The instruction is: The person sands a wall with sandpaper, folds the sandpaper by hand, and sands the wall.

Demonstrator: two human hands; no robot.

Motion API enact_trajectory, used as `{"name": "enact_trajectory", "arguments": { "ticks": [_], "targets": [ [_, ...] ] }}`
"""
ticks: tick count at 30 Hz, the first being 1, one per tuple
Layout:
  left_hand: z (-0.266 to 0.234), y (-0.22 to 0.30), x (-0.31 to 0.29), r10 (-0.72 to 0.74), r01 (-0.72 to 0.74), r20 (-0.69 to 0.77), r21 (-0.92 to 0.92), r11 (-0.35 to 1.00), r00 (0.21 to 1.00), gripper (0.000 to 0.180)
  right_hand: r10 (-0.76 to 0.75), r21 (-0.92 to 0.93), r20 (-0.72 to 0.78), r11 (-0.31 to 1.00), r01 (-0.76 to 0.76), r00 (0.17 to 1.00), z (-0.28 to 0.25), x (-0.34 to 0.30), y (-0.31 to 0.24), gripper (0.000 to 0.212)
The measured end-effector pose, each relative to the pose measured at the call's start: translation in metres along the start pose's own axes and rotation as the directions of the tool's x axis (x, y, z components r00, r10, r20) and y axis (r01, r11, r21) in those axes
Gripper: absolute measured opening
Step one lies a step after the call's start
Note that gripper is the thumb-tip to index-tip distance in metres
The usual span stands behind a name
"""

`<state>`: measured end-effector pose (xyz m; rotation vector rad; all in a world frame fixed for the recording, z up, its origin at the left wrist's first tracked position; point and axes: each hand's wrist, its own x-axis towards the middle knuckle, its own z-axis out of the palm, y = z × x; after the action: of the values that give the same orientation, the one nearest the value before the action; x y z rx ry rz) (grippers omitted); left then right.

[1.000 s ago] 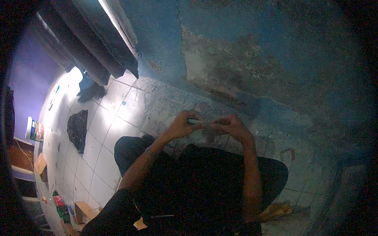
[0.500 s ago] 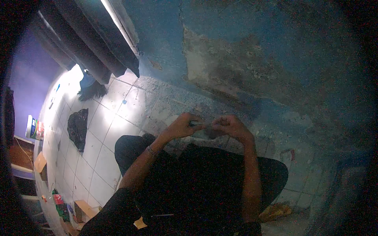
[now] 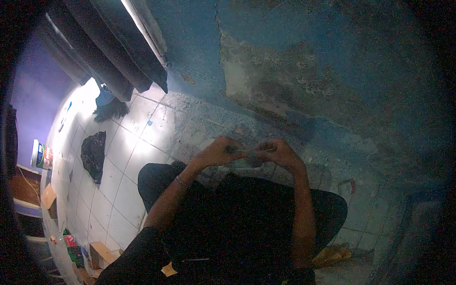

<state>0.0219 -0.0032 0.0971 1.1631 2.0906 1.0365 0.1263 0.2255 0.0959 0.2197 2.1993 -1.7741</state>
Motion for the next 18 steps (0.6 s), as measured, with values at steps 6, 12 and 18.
{"name": "enact_trajectory", "arguments": {
  "ticks": [6,12,18],
  "targets": [
    [0.013,0.000,0.000,0.061,-0.061,0.005,0.014,0.998,0.998,0.022,-0.088,-0.087,-0.005,0.992,0.087,0.996,0.002,0.006,0.008,0.025],
    [0.018,-0.006,0.003,0.076,-0.098,-0.138,-0.162,0.982,0.988,0.019,-0.032,-0.066,-0.102,0.998,0.025,0.994,0.013,0.006,-0.005,0.022],
    [0.015,0.004,0.008,-0.020,-0.027,-0.167,-0.276,0.961,0.986,0.022,-0.148,-0.178,-0.133,0.976,0.123,0.980,0.005,0.009,0.007,0.028]
  ]
}}
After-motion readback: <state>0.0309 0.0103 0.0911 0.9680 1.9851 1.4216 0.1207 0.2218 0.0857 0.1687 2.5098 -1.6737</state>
